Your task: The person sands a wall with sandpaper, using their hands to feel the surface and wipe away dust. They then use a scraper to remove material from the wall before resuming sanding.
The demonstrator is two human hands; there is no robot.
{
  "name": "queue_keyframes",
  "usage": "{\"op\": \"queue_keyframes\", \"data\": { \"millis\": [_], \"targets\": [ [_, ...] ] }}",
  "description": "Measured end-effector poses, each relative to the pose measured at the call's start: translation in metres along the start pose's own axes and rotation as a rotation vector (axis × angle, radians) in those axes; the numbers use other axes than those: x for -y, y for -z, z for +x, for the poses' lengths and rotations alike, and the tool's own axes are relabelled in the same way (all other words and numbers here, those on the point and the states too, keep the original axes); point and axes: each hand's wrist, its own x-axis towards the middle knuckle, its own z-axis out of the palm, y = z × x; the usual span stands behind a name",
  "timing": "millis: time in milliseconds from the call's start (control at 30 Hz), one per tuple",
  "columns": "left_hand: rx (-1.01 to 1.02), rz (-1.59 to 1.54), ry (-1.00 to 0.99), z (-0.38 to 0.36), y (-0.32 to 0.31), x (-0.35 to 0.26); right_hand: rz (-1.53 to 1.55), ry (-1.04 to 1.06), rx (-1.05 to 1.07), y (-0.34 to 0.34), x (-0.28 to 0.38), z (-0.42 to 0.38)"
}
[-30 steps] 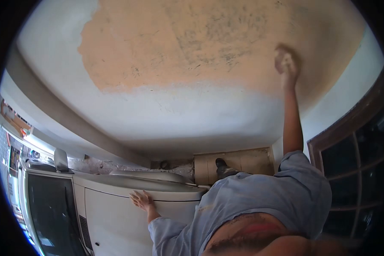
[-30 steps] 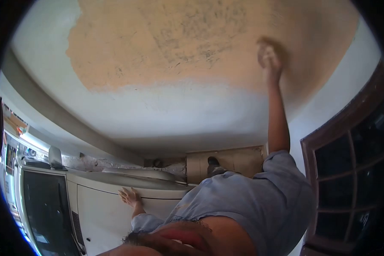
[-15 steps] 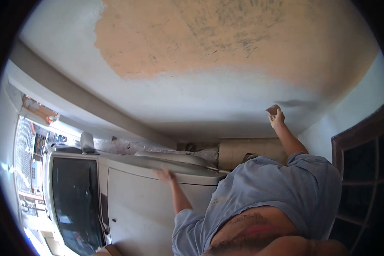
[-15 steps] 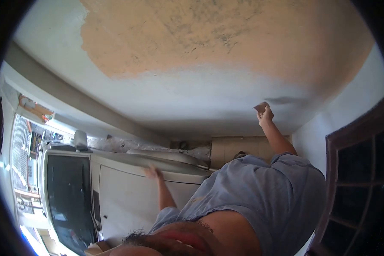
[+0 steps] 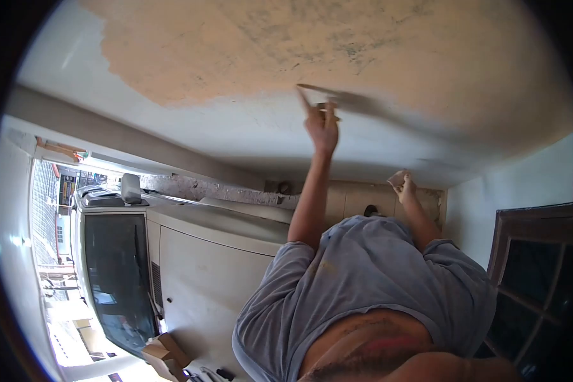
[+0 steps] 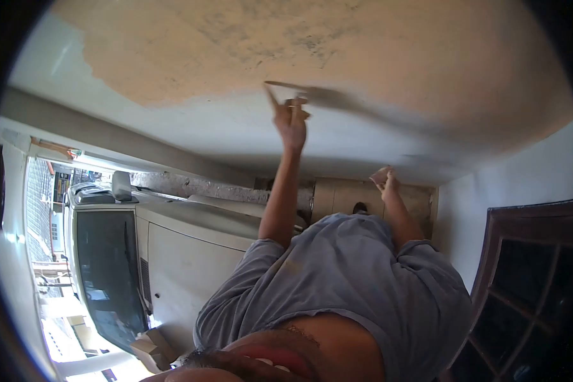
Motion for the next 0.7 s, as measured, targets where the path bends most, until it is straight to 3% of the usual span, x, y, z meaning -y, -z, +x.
{"op": "queue_keyframes", "data": {
  "millis": [67, 100, 133, 233, 300, 367, 400, 433, 467, 500, 533, 600, 633, 667, 700],
  "targets": [
    [0.45, -0.141, -0.018, -0.037, -0.037, 0.019, -0.129, -0.018, -0.265, 0.032, 0.009, -0.015],
    [0.814, 0.179, -0.056, -0.051, -0.047, 0.034, -0.165, -0.036, -0.211, 0.05, 0.018, -0.029],
    [1.258, 0.279, 0.167, -0.048, -0.044, -0.024, -0.199, -0.053, -0.153, 0.07, 0.022, -0.041],
    [1.446, 0.323, 0.282, -0.048, -0.026, -0.021, -0.256, -0.13, -0.246, 0.15, -0.002, -0.006],
    [0.963, 0.097, -0.081, -0.025, 0.004, -0.028, -0.52, -0.044, -0.212, 0.172, -0.013, 0.005],
    [0.43, -0.335, 0.175, 0.004, 0.04, -0.013, -0.813, -0.031, -0.3, 0.22, -0.048, 0.069],
    [0.099, -0.415, 0.201, 0.017, 0.052, -0.021, -0.956, -0.034, -0.348, 0.241, -0.065, 0.099],
    [-0.238, -0.49, 0.22, 0.028, 0.062, -0.029, -1.136, 0.096, -0.216, 0.221, -0.059, 0.091],
    [-0.248, -0.483, 0.219, 0.037, 0.074, -0.022, -1.321, 0.257, -0.098, 0.199, -0.053, 0.082],
    [-0.392, -0.437, 0.311, 0.046, 0.088, -0.008, -1.479, 0.436, -0.004, 0.174, -0.046, 0.071],
    [-0.531, -0.389, 0.4, 0.052, 0.098, 0.005, -1.365, 0.298, -0.041, 0.143, -0.033, 0.054],
    [0.023, -0.363, 0.377, 0.043, 0.085, 0.037, -1.127, 0.049, -0.155, 0.047, 0.01, -0.014],
    [0.228, -0.177, 0.399, 0.03, 0.047, 0.007, -1.155, 0.115, -0.143, 0.044, 0.0, 0.006],
    [0.59, -0.376, 0.152, 0.006, 0.028, 0.006, -1.184, 0.181, -0.133, 0.035, -0.006, 0.017],
    [0.922, -0.288, 0.026, -0.006, 0.01, -0.001, -1.248, 0.309, -0.114, 0.036, -0.016, 0.039]
  ]
}}
